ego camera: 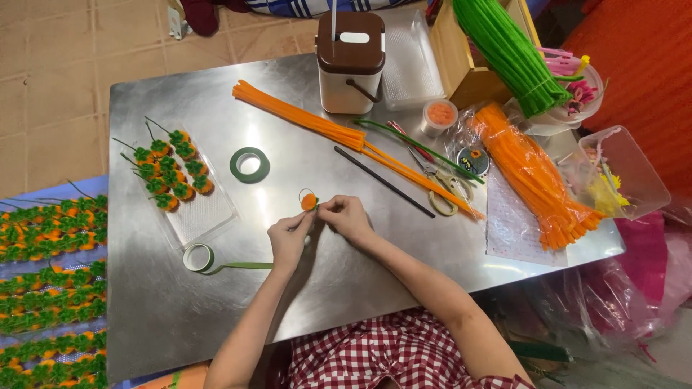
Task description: Assembling decorative flowers by wrapping green floral tape around orange pipe cleaners and wire stems.
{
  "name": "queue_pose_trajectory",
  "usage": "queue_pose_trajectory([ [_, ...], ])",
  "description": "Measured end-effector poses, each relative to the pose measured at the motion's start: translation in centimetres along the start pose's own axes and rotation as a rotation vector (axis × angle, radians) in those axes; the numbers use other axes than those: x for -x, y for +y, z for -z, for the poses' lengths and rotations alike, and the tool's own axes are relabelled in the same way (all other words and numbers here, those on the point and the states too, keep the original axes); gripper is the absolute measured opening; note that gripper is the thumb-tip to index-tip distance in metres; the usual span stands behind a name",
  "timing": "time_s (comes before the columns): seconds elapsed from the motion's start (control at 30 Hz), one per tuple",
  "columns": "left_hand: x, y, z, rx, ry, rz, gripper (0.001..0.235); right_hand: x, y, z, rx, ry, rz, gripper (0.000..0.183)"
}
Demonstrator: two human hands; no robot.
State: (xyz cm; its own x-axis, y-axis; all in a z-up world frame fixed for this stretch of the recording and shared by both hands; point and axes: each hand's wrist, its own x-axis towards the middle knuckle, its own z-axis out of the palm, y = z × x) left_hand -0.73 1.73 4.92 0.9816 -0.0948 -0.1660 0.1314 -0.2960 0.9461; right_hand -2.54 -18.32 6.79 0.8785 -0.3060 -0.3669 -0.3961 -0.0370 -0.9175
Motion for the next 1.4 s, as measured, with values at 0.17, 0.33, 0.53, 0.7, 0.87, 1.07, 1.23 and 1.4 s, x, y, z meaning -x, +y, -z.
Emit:
queue_pose_trajectory([
  [0.17, 0.0, -0.8, -1.6, 0.134, 0.110, 0.049, 0.023, -0.7, 3.7, -2.0, 0.297, 0.211, 0.840, 0.014],
  [0.33, -0.1, -3.1, -2.3, 0.180, 0.218, -0.041, 0.017, -0.4, 3.2, -2.5, 0.872, 0.378, 1.431, 0.008],
  [0.53, -0.2, -1.4, -1.3, 0.152, 0.172, -0.067, 0.016, 1.4, 0.2, -1.3, 0.061, -0.038, 0.837, 0.011],
  [0.7, -0.9, -1.6, -0.6, 0.098, 0.066, -0.117, 0.031, 1.5, -1.9, -0.6, -0.500, -0.268, -0.144, 0.032],
  [0.87, -1.0, -1.4, -0.3, 0.093, 0.029, -0.090, 0.025, 1.6, -2.6, 0.3, -0.438, -0.269, -0.156, 0.026],
  [1.07, -1.7, -3.3, -0.5, 0.155, -0.004, -0.001, 0.023, 2.1, -2.8, -0.1, -0.253, -0.177, -0.032, 0.016],
  [1.23, -0.8, -1.2, -0.3, 0.186, -0.002, 0.019, 0.020, 0.4, -0.5, -0.2, -0.132, -0.180, 0.130, 0.014],
  [1.4, 0.2, -0.3, -1.3, 0.127, 0.135, 0.051, 0.021, -0.9, 2.8, -1.9, 0.195, 0.140, 0.745, 0.017],
])
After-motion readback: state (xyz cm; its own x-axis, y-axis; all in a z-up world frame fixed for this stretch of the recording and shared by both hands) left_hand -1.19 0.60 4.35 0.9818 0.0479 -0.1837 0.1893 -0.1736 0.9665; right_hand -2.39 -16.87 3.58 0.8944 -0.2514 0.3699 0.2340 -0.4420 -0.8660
